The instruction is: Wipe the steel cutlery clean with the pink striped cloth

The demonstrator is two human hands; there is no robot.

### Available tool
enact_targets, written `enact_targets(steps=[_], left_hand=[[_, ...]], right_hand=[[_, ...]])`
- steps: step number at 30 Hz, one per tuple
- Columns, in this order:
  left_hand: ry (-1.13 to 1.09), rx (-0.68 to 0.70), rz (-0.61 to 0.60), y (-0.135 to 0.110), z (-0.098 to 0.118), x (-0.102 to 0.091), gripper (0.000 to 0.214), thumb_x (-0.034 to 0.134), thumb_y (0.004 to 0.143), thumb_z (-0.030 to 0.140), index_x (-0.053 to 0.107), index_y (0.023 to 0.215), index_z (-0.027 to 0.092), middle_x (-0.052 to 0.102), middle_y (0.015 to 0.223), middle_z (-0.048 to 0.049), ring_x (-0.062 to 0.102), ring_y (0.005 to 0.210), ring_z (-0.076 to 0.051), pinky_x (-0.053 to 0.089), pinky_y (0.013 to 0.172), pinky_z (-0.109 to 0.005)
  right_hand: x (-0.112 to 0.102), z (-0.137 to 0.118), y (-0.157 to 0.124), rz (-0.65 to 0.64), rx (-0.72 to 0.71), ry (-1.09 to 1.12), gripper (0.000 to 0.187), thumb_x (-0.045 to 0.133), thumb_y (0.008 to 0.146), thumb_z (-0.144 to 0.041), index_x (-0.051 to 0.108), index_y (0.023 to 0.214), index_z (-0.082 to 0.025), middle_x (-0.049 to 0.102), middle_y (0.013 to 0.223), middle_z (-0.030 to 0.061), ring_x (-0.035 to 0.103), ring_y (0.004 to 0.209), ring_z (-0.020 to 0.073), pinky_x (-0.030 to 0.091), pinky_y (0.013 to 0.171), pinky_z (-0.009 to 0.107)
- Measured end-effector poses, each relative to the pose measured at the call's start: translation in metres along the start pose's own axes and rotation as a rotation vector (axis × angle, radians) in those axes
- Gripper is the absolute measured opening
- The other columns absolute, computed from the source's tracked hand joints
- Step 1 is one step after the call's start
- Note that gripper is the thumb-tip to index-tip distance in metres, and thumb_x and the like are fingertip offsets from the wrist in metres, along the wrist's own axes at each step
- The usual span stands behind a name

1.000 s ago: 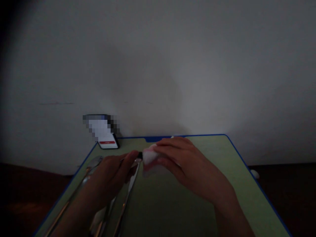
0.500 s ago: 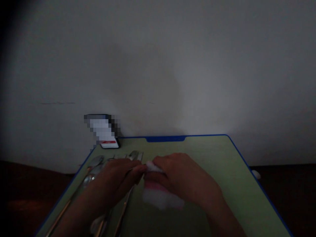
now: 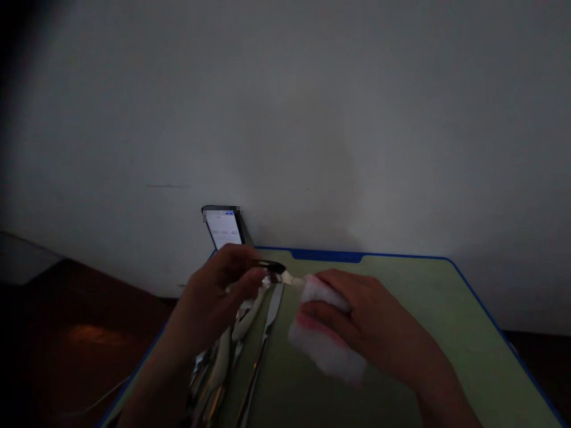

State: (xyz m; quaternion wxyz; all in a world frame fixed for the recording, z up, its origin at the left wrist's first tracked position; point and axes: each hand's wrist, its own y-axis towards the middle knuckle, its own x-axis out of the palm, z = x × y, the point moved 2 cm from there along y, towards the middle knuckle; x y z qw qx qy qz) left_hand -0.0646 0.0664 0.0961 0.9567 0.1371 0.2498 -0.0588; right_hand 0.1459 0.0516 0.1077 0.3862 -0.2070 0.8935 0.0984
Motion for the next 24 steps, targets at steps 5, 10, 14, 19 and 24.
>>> enact_targets(steps=[5, 10, 14, 19, 24], left_hand=[[-0.277, 0.019, -0.092, -0.002, -0.002, -0.006, 0.027, 0.066, 0.076, 0.025, 0.059, 0.103, 0.022, 0.066, 0.094, -0.0019, 0.062, 0.081, -0.013, 0.05, 0.073, -0.024], [-0.452, 0.053, -0.193, -0.002, 0.006, -0.005, 0.042, 0.069, 0.074, 0.024, 0.057, 0.113, 0.027, 0.065, 0.096, -0.0015, 0.062, 0.085, -0.014, 0.05, 0.075, -0.024], [-0.348, 0.041, -0.23, 0.0, 0.006, -0.004, 0.031, 0.069, 0.074, 0.025, 0.062, 0.104, 0.024, 0.064, 0.097, -0.0012, 0.061, 0.085, -0.013, 0.048, 0.075, -0.023], [-0.202, -0.026, -0.155, 0.002, -0.004, -0.003, 0.025, 0.061, 0.081, 0.031, 0.06, 0.104, 0.021, 0.065, 0.097, -0.0024, 0.059, 0.081, -0.013, 0.048, 0.071, -0.024], [-0.12, -0.03, -0.241, 0.002, -0.002, 0.002, 0.028, 0.061, 0.08, 0.032, 0.06, 0.106, 0.021, 0.067, 0.091, -0.0015, 0.061, 0.079, -0.013, 0.048, 0.069, -0.024]], right_hand=[[0.003, 0.008, 0.003, -0.079, 0.007, 0.137, 0.031, 0.044, 0.086, -0.046, 0.06, 0.088, -0.02, 0.065, 0.079, 0.0031, 0.059, 0.068, 0.0158, 0.044, 0.059, 0.026], [0.004, 0.02, -0.002, -0.131, -0.01, 0.123, 0.027, 0.047, 0.084, -0.044, 0.062, 0.089, -0.023, 0.066, 0.086, 0.0044, 0.061, 0.075, 0.0194, 0.046, 0.06, 0.028], [0.007, 0.024, -0.001, -0.138, 0.024, 0.101, 0.027, 0.051, 0.081, -0.044, 0.064, 0.094, -0.025, 0.067, 0.087, 0.0047, 0.061, 0.074, 0.02, 0.047, 0.056, 0.028], [0.014, 0.015, 0.008, -0.132, 0.093, 0.06, 0.03, 0.055, 0.078, -0.049, 0.062, 0.095, -0.025, 0.066, 0.088, 0.0024, 0.06, 0.073, 0.017, 0.047, 0.061, 0.027], [0.016, 0.01, 0.011, -0.108, 0.057, 0.03, 0.032, 0.05, 0.081, -0.05, 0.061, 0.092, -0.023, 0.065, 0.085, 0.0032, 0.058, 0.072, 0.0161, 0.044, 0.062, 0.027]])
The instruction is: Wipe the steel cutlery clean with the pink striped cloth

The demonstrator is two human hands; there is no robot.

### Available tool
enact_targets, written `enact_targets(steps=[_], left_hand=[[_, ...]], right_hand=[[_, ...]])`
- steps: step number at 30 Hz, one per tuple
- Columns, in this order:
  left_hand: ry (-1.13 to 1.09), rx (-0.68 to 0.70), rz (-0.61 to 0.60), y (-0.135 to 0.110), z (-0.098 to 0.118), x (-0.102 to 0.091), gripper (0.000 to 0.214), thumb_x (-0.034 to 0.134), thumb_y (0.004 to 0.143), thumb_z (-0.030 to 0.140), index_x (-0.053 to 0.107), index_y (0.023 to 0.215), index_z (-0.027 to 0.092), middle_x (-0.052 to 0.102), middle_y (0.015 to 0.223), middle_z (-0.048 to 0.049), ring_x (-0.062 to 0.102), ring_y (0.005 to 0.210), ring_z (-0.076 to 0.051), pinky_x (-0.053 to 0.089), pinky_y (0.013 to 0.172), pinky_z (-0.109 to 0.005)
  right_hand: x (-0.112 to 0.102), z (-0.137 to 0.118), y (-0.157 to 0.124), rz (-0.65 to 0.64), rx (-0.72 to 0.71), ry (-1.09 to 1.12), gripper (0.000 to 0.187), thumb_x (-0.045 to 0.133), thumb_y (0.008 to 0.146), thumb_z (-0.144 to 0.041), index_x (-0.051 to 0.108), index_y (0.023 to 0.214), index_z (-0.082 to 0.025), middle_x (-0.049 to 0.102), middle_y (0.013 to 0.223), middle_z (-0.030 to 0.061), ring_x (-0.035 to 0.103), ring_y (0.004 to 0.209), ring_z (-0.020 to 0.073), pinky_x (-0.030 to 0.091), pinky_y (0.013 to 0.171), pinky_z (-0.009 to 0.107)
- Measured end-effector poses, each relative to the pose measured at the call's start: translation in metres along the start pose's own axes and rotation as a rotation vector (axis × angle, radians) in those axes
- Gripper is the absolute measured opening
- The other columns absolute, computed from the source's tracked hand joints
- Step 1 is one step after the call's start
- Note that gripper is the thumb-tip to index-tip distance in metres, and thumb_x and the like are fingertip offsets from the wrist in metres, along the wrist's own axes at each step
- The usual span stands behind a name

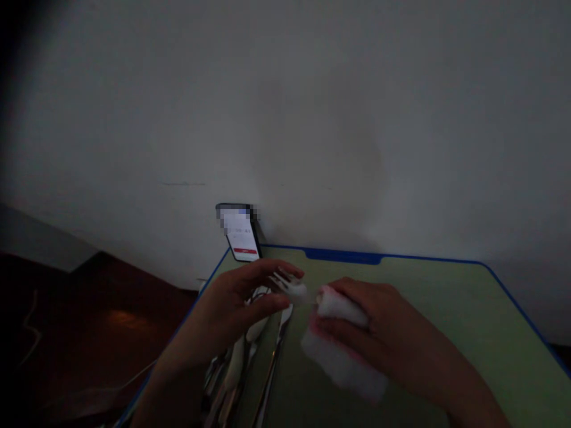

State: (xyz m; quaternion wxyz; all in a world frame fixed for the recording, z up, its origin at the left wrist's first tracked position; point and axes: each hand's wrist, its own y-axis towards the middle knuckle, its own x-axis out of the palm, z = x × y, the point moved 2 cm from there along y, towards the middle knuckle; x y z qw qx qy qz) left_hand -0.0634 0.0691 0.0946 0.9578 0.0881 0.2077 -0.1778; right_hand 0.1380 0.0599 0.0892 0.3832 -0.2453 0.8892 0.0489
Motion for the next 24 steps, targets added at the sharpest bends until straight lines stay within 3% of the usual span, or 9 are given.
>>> enact_targets(steps=[4, 13, 20, 24], left_hand=[[0.028, 0.066, -0.062, 0.001, 0.007, 0.005, 0.03, 0.064, 0.078, 0.03, 0.06, 0.106, 0.022, 0.067, 0.098, -0.0016, 0.061, 0.087, -0.014, 0.047, 0.078, -0.025], [0.075, 0.08, -0.074, 0.003, 0.008, 0.009, 0.027, 0.066, 0.076, 0.027, 0.06, 0.102, 0.024, 0.067, 0.095, 0.0025, 0.061, 0.086, -0.011, 0.046, 0.077, -0.021], [-0.008, 0.085, 0.011, -0.001, 0.007, 0.002, 0.022, 0.062, 0.08, 0.027, 0.059, 0.101, 0.021, 0.066, 0.092, 0.0006, 0.06, 0.081, -0.011, 0.046, 0.075, -0.021], [-0.143, 0.061, 0.125, -0.003, 0.002, -0.003, 0.027, 0.058, 0.083, 0.026, 0.053, 0.11, 0.022, 0.065, 0.101, -0.0016, 0.061, 0.086, -0.012, 0.048, 0.076, -0.023]], right_hand=[[0.0, -0.002, -0.002, -0.02, -0.024, -0.006, 0.031, 0.046, 0.084, -0.049, 0.061, 0.089, -0.022, 0.065, 0.082, 0.003, 0.057, 0.068, 0.0149, 0.042, 0.06, 0.026], [0.001, -0.008, -0.002, 0.035, -0.067, -0.022, 0.021, 0.052, 0.082, -0.039, 0.06, 0.091, -0.022, 0.065, 0.086, 0.0008, 0.057, 0.073, 0.0138, 0.041, 0.065, 0.025], [0.011, -0.013, 0.005, 0.118, -0.082, 0.061, 0.028, 0.053, 0.081, -0.043, 0.059, 0.104, -0.027, 0.066, 0.097, 0.0008, 0.06, 0.08, 0.0151, 0.045, 0.069, 0.025], [0.009, -0.01, 0.004, 0.148, -0.033, 0.027, 0.033, 0.052, 0.081, -0.047, 0.058, 0.106, -0.027, 0.066, 0.098, 0.0013, 0.061, 0.08, 0.0155, 0.046, 0.07, 0.027]])
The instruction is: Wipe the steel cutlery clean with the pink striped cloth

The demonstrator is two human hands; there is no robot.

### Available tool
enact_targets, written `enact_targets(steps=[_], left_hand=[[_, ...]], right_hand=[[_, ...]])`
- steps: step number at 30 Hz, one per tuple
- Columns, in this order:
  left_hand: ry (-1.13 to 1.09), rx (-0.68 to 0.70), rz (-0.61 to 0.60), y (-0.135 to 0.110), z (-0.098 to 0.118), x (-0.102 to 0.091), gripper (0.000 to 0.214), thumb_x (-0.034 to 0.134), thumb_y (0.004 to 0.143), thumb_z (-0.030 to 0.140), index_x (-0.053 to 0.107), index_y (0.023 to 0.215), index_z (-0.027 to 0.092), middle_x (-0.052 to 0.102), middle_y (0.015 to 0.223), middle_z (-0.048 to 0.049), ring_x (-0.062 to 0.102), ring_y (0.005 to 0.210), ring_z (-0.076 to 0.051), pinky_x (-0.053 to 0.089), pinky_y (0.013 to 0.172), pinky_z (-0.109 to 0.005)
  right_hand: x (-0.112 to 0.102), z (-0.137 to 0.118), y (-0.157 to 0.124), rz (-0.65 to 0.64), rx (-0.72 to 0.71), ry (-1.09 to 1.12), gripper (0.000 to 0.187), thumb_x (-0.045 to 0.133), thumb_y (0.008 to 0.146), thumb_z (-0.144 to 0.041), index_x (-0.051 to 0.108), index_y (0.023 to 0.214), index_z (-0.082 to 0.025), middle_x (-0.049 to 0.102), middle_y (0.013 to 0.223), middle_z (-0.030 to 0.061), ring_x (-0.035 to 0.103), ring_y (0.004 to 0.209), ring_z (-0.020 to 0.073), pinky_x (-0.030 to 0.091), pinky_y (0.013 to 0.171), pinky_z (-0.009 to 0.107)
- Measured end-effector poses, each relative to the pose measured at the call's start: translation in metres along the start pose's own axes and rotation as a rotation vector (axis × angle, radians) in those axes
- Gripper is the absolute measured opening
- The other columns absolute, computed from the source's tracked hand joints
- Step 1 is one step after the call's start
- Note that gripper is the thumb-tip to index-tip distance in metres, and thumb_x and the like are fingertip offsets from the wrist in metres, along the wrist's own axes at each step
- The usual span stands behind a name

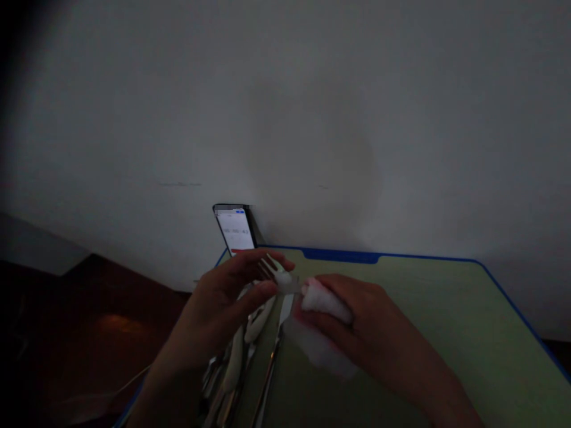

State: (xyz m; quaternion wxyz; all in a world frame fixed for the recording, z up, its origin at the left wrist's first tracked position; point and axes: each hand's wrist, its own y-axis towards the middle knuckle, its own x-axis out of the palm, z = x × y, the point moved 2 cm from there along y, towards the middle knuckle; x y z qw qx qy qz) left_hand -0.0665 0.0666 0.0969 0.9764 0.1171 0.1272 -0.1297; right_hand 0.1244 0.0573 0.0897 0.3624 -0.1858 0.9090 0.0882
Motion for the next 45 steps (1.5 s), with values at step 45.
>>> enact_targets(steps=[45], left_hand=[[0.178, 0.032, 0.488, 0.001, 0.001, -0.004, 0.018, 0.069, 0.073, 0.028, 0.068, 0.091, 0.024, 0.072, 0.084, 0.0002, 0.067, 0.076, -0.015, 0.053, 0.07, -0.025]], right_hand=[[-0.002, -0.005, -0.003, -0.158, 0.007, 0.124, 0.033, 0.043, 0.086, -0.049, 0.055, 0.082, -0.019, 0.063, 0.076, 0.0003, 0.054, 0.064, 0.011, 0.036, 0.056, 0.023]])
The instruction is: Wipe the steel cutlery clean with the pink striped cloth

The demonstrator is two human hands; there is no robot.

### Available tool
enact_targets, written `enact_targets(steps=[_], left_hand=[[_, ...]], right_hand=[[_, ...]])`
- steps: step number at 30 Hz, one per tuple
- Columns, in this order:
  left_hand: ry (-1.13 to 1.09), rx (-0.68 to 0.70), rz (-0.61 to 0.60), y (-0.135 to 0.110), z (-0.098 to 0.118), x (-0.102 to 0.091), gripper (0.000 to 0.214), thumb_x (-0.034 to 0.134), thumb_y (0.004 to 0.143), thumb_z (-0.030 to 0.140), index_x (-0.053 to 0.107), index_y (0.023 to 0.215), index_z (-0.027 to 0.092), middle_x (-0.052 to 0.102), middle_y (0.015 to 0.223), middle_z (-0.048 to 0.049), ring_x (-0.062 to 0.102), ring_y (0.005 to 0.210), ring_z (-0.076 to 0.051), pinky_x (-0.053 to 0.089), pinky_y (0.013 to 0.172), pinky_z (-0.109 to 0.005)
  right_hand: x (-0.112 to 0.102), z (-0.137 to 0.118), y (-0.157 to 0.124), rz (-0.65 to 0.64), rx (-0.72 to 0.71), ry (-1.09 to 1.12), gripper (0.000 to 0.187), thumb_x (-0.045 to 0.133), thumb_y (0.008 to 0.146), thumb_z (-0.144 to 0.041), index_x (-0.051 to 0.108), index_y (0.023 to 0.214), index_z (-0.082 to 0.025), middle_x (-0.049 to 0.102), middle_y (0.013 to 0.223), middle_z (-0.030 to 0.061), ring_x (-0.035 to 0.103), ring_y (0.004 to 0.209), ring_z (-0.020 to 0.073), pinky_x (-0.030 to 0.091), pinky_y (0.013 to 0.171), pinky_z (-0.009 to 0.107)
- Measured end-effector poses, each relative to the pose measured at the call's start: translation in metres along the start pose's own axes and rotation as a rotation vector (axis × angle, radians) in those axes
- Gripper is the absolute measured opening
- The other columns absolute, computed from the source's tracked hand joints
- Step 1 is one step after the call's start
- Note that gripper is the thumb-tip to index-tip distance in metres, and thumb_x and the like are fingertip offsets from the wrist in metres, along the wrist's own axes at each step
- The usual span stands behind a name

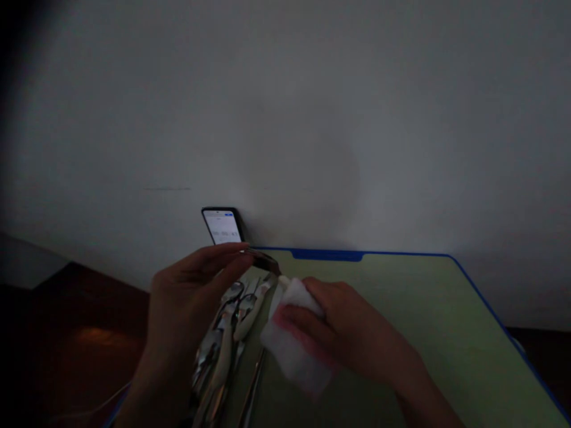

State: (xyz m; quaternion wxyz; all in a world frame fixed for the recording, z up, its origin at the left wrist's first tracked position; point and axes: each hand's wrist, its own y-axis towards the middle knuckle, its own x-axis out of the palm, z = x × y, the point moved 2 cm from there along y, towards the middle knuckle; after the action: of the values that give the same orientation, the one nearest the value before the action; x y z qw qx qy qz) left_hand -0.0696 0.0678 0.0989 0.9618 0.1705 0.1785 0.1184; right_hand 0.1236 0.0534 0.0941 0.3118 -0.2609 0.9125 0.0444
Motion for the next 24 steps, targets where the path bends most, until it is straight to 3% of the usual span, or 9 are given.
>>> enact_targets(steps=[4, 9, 16, 21, 24], left_hand=[[0.036, 0.071, -0.099, -0.002, 0.015, -0.003, 0.019, 0.068, 0.074, 0.027, 0.066, 0.092, 0.021, 0.072, 0.083, -0.0017, 0.067, 0.075, -0.015, 0.053, 0.071, -0.025], [0.079, 0.21, -0.265, -0.016, 0.044, -0.002, 0.041, 0.059, 0.08, 0.022, 0.051, 0.12, 0.023, 0.07, 0.087, -0.0022, 0.066, 0.077, -0.014, 0.052, 0.071, -0.025], [0.245, 0.436, -0.497, -0.043, 0.063, 0.01, 0.038, 0.055, 0.082, 0.015, 0.054, 0.117, 0.027, 0.069, 0.095, -0.0007, 0.065, 0.082, -0.013, 0.051, 0.079, -0.027], [0.283, 0.472, -0.495, -0.051, 0.061, 0.015, 0.029, 0.058, 0.082, 0.025, 0.056, 0.111, 0.024, 0.069, 0.096, -0.0021, 0.066, 0.084, -0.016, 0.053, 0.077, -0.028], [0.286, 0.457, -0.455, -0.056, 0.064, 0.014, 0.035, 0.059, 0.081, 0.027, 0.051, 0.116, 0.025, 0.07, 0.092, -0.0006, 0.067, 0.082, -0.015, 0.053, 0.077, -0.027]], right_hand=[[-0.012, -0.003, -0.013, 0.018, -0.021, -0.087, 0.035, 0.045, 0.084, -0.051, 0.056, 0.082, -0.018, 0.062, 0.073, 0.0007, 0.053, 0.061, 0.0111, 0.035, 0.054, 0.023], [-0.019, -0.016, -0.037, 0.114, -0.092, -0.185, 0.034, 0.047, 0.083, -0.05, 0.056, 0.078, -0.017, 0.06, 0.068, 0.0003, 0.051, 0.057, 0.0107, 0.033, 0.052, 0.023], [-0.013, -0.019, -0.069, 0.142, -0.121, -0.233, 0.033, 0.048, 0.083, -0.048, 0.058, 0.081, -0.016, 0.059, 0.066, -0.0006, 0.05, 0.057, 0.0101, 0.032, 0.052, 0.023], [-0.027, -0.008, -0.078, 0.187, -0.081, -0.104, 0.032, 0.055, 0.078, -0.047, 0.06, 0.084, -0.016, 0.058, 0.071, -0.0009, 0.049, 0.06, 0.0096, 0.035, 0.052, 0.021], [-0.03, -0.008, -0.081, 0.219, -0.058, -0.035, 0.035, 0.056, 0.077, -0.048, 0.059, 0.085, -0.015, 0.056, 0.07, -0.0009, 0.047, 0.059, 0.0092, 0.035, 0.051, 0.02]])
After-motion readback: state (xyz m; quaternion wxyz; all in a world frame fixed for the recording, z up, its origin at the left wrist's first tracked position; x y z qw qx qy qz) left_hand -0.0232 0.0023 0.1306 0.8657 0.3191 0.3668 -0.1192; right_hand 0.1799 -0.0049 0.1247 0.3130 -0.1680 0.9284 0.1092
